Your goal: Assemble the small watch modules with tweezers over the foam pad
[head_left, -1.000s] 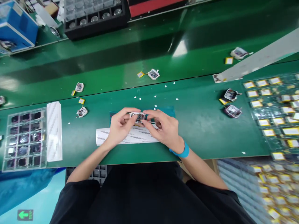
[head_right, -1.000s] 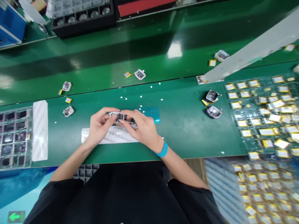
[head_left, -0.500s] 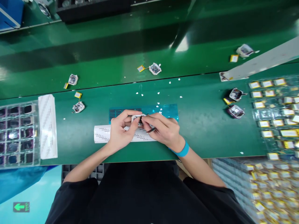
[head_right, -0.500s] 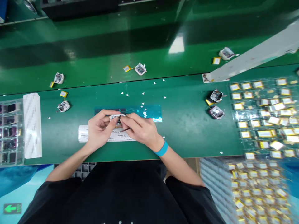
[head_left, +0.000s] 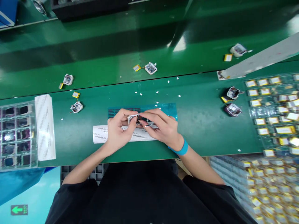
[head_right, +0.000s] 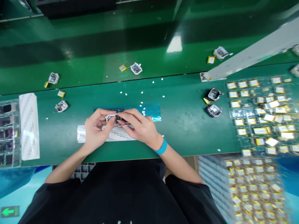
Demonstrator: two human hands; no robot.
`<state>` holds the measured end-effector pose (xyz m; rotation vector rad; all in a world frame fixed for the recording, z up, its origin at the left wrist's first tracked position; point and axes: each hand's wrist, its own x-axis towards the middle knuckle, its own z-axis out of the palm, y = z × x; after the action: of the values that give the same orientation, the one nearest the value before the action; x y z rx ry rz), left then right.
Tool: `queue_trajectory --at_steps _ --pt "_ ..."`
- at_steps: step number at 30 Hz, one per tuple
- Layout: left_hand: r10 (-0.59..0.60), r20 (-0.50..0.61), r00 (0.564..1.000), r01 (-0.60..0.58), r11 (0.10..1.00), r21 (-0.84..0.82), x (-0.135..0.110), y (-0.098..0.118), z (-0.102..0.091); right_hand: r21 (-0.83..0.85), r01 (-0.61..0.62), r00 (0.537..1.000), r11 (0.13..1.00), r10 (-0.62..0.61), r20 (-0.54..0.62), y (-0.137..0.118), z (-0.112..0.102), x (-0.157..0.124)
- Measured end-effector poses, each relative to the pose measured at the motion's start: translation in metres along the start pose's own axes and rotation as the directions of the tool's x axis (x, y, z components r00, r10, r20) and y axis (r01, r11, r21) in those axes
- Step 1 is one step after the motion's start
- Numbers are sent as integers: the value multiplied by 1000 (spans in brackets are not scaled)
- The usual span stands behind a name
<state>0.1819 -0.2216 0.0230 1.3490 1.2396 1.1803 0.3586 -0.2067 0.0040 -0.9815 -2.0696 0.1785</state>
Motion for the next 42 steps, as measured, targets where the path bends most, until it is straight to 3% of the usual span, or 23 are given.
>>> queue_trajectory --at_steps 5,12,17,21,42 --pt "6 -21 1000 -5 999 54 -4 -3 2 -59 6 1000 998 -7 -24 -3 2 -2" --pt "38 -71 997 -27 989 148 -7 -2 5 44 -43 998 998 45 -38 -8 7 -3" --pt "90 -70 993 -74 975 210 -10 -4 5 92 -77 997 993 76 8 -7 6 -1" --pt "57 -58 997 -44 978 203 -10 -7 6 117 -88 996 989 83 42 -6 5 1" --pt "127 -91 988 -110 978 177 -11 -2 7 -118 59 995 991 -67 -71 -9 6 -6"
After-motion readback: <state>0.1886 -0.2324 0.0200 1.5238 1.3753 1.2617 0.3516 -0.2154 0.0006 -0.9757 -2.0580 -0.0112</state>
